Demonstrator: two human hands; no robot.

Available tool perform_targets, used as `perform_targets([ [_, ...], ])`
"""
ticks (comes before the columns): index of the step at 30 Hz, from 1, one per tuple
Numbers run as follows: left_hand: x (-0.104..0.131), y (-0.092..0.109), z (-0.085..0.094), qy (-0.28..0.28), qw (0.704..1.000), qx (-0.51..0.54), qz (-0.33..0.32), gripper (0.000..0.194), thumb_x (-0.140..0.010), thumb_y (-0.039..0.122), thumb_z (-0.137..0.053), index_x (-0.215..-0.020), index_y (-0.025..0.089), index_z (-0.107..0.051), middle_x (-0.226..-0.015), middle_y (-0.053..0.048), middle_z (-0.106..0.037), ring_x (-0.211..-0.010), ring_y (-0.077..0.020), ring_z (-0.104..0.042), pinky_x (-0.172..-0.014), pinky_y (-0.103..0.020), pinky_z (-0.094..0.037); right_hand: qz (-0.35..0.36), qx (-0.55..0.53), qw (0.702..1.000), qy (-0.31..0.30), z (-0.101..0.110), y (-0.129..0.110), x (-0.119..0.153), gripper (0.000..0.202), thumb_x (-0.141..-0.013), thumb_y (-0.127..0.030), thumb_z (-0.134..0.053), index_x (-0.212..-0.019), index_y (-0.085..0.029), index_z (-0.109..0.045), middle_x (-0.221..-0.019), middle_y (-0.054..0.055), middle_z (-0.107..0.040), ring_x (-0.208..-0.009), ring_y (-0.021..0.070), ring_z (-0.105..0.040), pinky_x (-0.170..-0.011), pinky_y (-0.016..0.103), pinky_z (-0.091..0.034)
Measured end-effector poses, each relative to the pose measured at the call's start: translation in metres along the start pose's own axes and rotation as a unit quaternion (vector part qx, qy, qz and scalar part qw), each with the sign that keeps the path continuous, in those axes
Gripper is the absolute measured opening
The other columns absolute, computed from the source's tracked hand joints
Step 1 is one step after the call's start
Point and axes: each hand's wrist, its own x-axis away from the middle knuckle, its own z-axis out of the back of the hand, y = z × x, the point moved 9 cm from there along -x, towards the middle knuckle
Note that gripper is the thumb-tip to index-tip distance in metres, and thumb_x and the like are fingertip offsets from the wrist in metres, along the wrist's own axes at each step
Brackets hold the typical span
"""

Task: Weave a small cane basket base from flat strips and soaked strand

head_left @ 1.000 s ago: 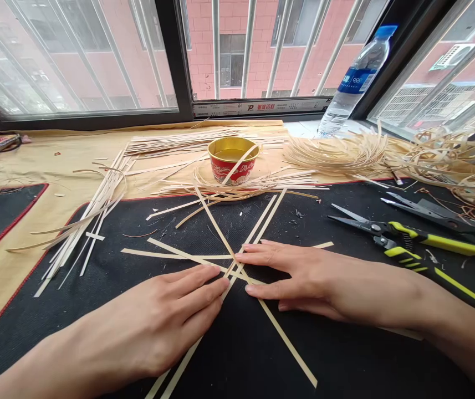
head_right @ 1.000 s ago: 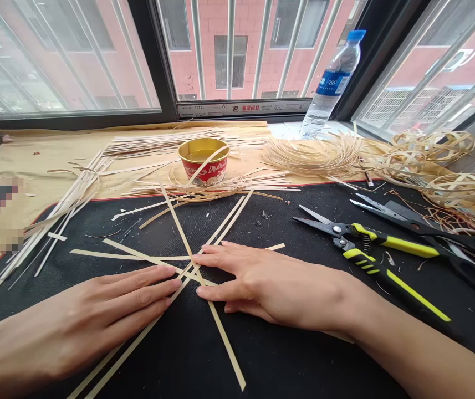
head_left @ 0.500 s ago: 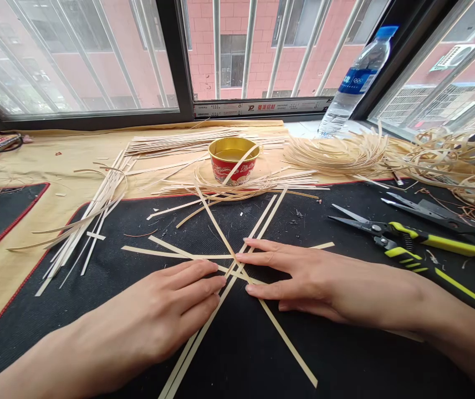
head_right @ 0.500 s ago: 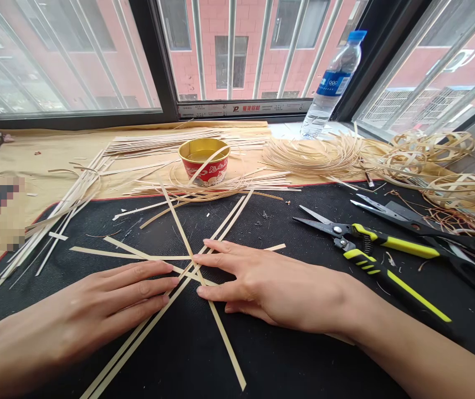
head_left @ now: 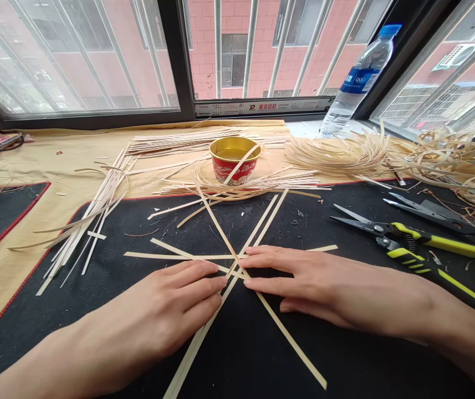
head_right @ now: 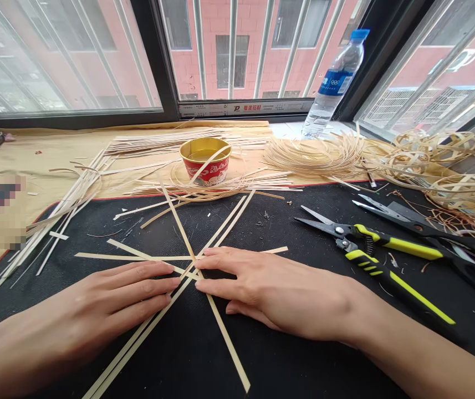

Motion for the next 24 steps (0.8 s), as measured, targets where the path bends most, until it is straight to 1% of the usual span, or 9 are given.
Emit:
perform_targets([
  [2, 0.0006, -0.0001, -0.0002, 0.002, 1.000, -0.001, 0.000, 0.042, -0.097, 0.011, -0.026, -0.113, 0.012, -0.065, -0.114, -0.008, -0.069, -0.111, -0.0216, -0.060, -0.098, -0.030, -0.047, -0.003, -0.006, 1.000, 0.004, 0.0005, 0.0007, -0.0002, 0.045, -0.093, -0.014, -0.049, -0.138, -0.018, -0.050, -0.149, 0.012, -0.042, -0.139, 0.0195, -0.036, -0.112, 0.034, -0.034],
  [4, 0.0009, -0.0002, -0.0004, 0.004, 1.000, 0.004, 0.001, 0.042, -0.097, 0.012, -0.026, -0.113, 0.012, -0.064, -0.114, -0.008, -0.069, -0.110, -0.0216, -0.060, -0.098, -0.031, -0.047, -0.002, -0.009, 1.000, 0.006, 0.0006, 0.0008, 0.0000, 0.044, -0.093, -0.014, -0.049, -0.137, -0.018, -0.051, -0.148, 0.012, -0.043, -0.138, 0.0203, -0.037, -0.111, 0.035, -0.035],
  [13, 0.0023, -0.0007, -0.0037, -0.005, 1.000, 0.013, 0.007, 0.038, -0.095, 0.012, -0.031, -0.117, 0.014, -0.062, -0.115, -0.008, -0.069, -0.113, -0.0218, -0.058, -0.102, -0.032, -0.045, -0.017, -0.018, 1.000, 0.008, 0.0000, 0.0031, 0.0017, 0.042, -0.095, -0.016, -0.047, -0.136, -0.024, -0.052, -0.149, 0.011, -0.040, -0.132, 0.0216, -0.046, -0.103, 0.033, -0.045],
  [15, 0.0025, -0.0006, -0.0055, -0.010, 1.000, 0.014, 0.005, 0.037, -0.093, 0.011, -0.034, -0.119, 0.014, -0.061, -0.115, -0.009, -0.068, -0.116, -0.0230, -0.056, -0.104, -0.034, -0.044, -0.010, -0.019, 1.000, 0.012, 0.0006, 0.0023, 0.0016, 0.042, -0.094, -0.015, -0.048, -0.135, -0.023, -0.053, -0.149, 0.011, -0.040, -0.136, 0.0219, -0.040, -0.105, 0.033, -0.043],
  [18, 0.0024, -0.0002, -0.0082, -0.023, 1.000, 0.008, 0.002, 0.037, -0.090, 0.009, -0.037, -0.119, 0.013, -0.060, -0.117, -0.010, -0.067, -0.116, -0.0252, -0.055, -0.103, -0.037, -0.044, -0.001, -0.007, 1.000, 0.010, -0.0005, 0.0017, 0.0012, 0.041, -0.094, -0.014, -0.048, -0.134, -0.022, -0.054, -0.149, 0.011, -0.040, -0.144, 0.0222, -0.024, -0.111, 0.036, -0.036],
  [19, 0.0024, 0.0001, -0.0087, -0.026, 1.000, 0.006, 0.001, 0.037, -0.089, 0.009, -0.038, -0.119, 0.013, -0.060, -0.117, -0.011, -0.067, -0.115, -0.0257, -0.056, -0.101, -0.037, -0.045, -0.002, -0.002, 1.000, 0.006, -0.0013, 0.0020, 0.0011, 0.041, -0.094, -0.015, -0.048, -0.134, -0.021, -0.054, -0.150, 0.011, -0.040, -0.145, 0.0222, -0.021, -0.112, 0.037, -0.034],
  [21, 0.0025, 0.0006, -0.0090, -0.029, 1.000, 0.003, -0.001, 0.036, -0.089, 0.010, -0.037, -0.117, 0.012, -0.061, -0.116, -0.011, -0.067, -0.110, -0.0260, -0.058, -0.098, -0.037, -0.047, -0.008, 0.006, 1.000, -0.003, -0.0028, 0.0029, 0.0007, 0.040, -0.094, -0.016, -0.048, -0.134, -0.021, -0.054, -0.150, 0.011, -0.039, -0.145, 0.0220, -0.021, -0.113, 0.036, -0.033],
  [24, 0.0033, 0.0009, -0.0079, -0.025, 1.000, 0.001, -0.001, 0.037, -0.089, 0.009, -0.037, -0.117, 0.011, -0.060, -0.117, -0.011, -0.067, -0.107, -0.0255, -0.060, -0.095, -0.036, -0.048, -0.014, 0.000, 1.000, -0.004, -0.0018, 0.0025, 0.0005, 0.040, -0.094, -0.016, -0.048, -0.133, -0.021, -0.055, -0.150, 0.011, -0.040, -0.142, 0.0215, -0.030, -0.111, 0.033, -0.036],
])
